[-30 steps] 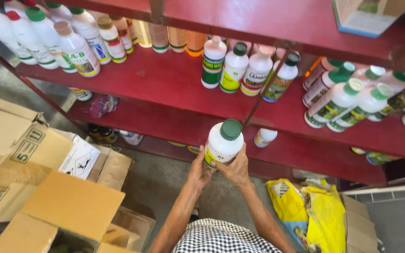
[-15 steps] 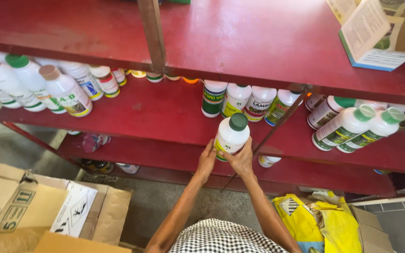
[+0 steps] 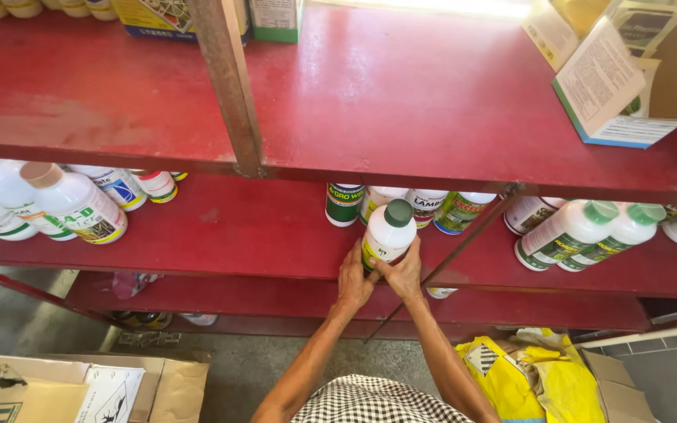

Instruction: Moving agricultural chemical bottles from boxes to shelves and vice versa in a storage area.

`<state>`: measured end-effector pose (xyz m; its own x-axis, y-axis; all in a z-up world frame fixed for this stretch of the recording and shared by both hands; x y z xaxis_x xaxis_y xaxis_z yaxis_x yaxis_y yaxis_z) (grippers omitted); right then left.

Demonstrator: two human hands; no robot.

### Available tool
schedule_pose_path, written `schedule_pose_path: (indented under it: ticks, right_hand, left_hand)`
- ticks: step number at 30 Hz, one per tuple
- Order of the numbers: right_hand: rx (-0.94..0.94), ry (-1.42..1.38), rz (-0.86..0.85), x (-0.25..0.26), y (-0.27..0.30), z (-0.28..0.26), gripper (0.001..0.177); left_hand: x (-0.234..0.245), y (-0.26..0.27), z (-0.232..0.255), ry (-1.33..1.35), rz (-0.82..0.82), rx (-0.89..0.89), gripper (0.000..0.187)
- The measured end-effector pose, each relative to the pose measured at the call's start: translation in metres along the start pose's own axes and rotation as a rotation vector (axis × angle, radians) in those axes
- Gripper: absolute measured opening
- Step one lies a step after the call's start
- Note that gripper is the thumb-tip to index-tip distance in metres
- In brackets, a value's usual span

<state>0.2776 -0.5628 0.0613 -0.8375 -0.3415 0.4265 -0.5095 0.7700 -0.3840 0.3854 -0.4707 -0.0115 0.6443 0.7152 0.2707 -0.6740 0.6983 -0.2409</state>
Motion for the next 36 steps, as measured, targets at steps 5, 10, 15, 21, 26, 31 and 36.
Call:
schedule_pose_path:
  ticks: [5,10,15,21,26,31,36]
  right_hand:
    - [0.015,-0.012,-0.042,-0.017,0.000,0.026,0.094]
    - [0.049,-0.068,-0.090,-0.036,-0.007,0.051,0.095]
    - [0.071,-0.038,-0.064,-0.041,-0.007,0.063,0.101]
    - [0.047,0.078,-0.070,-0.034,-0.002,0.058,0.104]
    - [0.244,0.494,-0.136,-0.035,0.056,0.062,0.099]
    - [0.240,0.976,-0.334,-0.033,0.130,0.049,0.081]
    - [0.160,0.841,-0.466,-0.018,0.181,0.037,0.078]
  left_hand:
    - [-0.003,-0.002,0.001,-0.101,0.037,-0.036,0.088]
    - [-0.001,-0.012,0.004,-0.212,0.033,0.051,0.088]
    - [-0.003,-0.012,0.001,-0.292,0.040,0.074,0.090]
    - [-0.003,0.000,0.012,-0.311,-0.022,0.046,0.091]
    - [-0.006,0.055,0.000,-0.477,-0.008,-0.176,0.081]
    - [-0.008,0.110,0.016,-0.662,-0.156,-0.074,0.080]
    - [-0.014,0.172,0.000,-0.652,-0.041,-0.064,0.076]
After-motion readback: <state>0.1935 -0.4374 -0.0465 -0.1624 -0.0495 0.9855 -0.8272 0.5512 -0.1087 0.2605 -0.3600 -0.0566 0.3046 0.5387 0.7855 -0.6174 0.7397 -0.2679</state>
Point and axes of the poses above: each hand's wrist, its own y-axis away from the middle knuckle, its own x-axis out of the back of the hand, z = x × y, the point moved 8 cm from there along -y, towards the middle knuckle, and after that the axes turned 11 degrees about y, right-handed, at the moved point
